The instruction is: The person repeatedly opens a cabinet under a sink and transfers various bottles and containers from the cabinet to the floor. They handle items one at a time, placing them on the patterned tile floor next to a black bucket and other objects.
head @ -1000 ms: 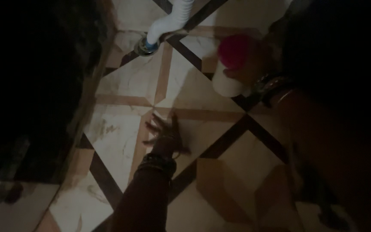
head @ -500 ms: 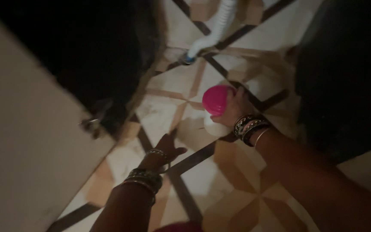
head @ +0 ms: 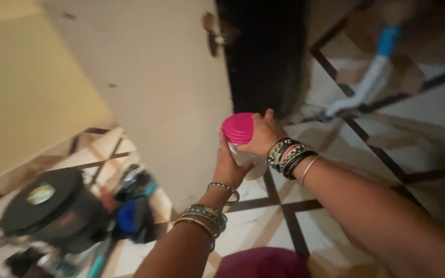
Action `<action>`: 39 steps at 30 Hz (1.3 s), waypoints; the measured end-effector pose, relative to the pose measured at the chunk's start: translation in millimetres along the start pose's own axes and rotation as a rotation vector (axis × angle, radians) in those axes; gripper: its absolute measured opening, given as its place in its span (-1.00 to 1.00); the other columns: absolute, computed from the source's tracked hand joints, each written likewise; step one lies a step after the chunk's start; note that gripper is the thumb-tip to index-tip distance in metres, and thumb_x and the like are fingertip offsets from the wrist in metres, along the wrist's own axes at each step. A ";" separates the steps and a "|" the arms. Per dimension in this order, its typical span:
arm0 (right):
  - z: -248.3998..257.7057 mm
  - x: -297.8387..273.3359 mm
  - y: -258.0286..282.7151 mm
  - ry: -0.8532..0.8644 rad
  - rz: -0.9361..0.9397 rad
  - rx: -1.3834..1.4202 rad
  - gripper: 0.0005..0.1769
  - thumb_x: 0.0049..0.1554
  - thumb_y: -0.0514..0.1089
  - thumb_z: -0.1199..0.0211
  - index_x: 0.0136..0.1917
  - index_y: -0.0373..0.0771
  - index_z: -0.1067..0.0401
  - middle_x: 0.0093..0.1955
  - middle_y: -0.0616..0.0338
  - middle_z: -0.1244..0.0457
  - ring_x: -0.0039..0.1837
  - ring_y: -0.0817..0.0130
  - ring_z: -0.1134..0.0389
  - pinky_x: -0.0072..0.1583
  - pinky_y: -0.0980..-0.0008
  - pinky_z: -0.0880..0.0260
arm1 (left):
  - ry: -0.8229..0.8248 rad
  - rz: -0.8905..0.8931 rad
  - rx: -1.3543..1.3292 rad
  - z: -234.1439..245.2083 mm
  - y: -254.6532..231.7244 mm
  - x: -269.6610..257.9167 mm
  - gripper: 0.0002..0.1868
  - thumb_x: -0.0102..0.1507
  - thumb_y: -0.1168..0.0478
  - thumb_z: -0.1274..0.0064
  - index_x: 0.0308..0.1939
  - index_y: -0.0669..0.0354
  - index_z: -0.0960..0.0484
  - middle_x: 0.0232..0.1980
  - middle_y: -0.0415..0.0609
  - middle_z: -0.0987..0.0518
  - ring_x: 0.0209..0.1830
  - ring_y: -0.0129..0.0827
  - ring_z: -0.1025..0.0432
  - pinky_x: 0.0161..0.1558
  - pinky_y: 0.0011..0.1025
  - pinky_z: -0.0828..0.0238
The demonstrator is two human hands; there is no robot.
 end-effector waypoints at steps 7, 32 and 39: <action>59.3 -65.4 142.7 -0.280 0.444 0.091 0.05 -0.25 0.26 -0.59 0.34 -0.32 -0.30 0.32 -0.24 -0.05 0.36 -0.18 -0.17 0.30 0.01 -0.39 | -0.461 0.126 0.159 129.5 -67.7 -27.5 0.36 -0.07 0.13 -0.50 0.58 -0.08 0.19 0.15 0.32 -0.30 0.13 0.23 -0.39 0.22 -0.06 -0.38; 10.9 -133.7 356.4 -0.080 0.994 0.856 -0.10 0.16 0.12 -0.37 0.59 -0.30 -0.09 0.55 -0.20 0.02 0.53 0.01 -0.10 0.47 0.13 -0.15 | -0.685 -0.005 0.576 440.8 -135.1 -124.4 -0.02 -0.06 -0.14 -0.46 0.31 0.00 -0.26 0.16 0.27 -0.35 0.05 0.21 -0.50 -0.01 -0.04 -0.57; -78.5 -176.1 440.0 0.417 0.959 1.039 0.02 0.11 0.19 -0.34 0.64 -0.24 0.02 0.60 -0.21 0.01 0.56 0.00 -0.13 0.36 0.09 -0.28 | -0.744 0.277 0.700 508.3 -73.3 -202.7 0.01 -0.08 -0.26 -0.49 0.25 -0.04 -0.24 0.14 0.24 -0.33 0.05 0.15 -0.50 -0.10 -0.11 -0.61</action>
Point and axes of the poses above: each hand's wrist, its own x-axis towards the middle knuckle, its own z-axis out of the back of the hand, y = z × x, the point moved 3 cm from there along x, towards the middle knuckle
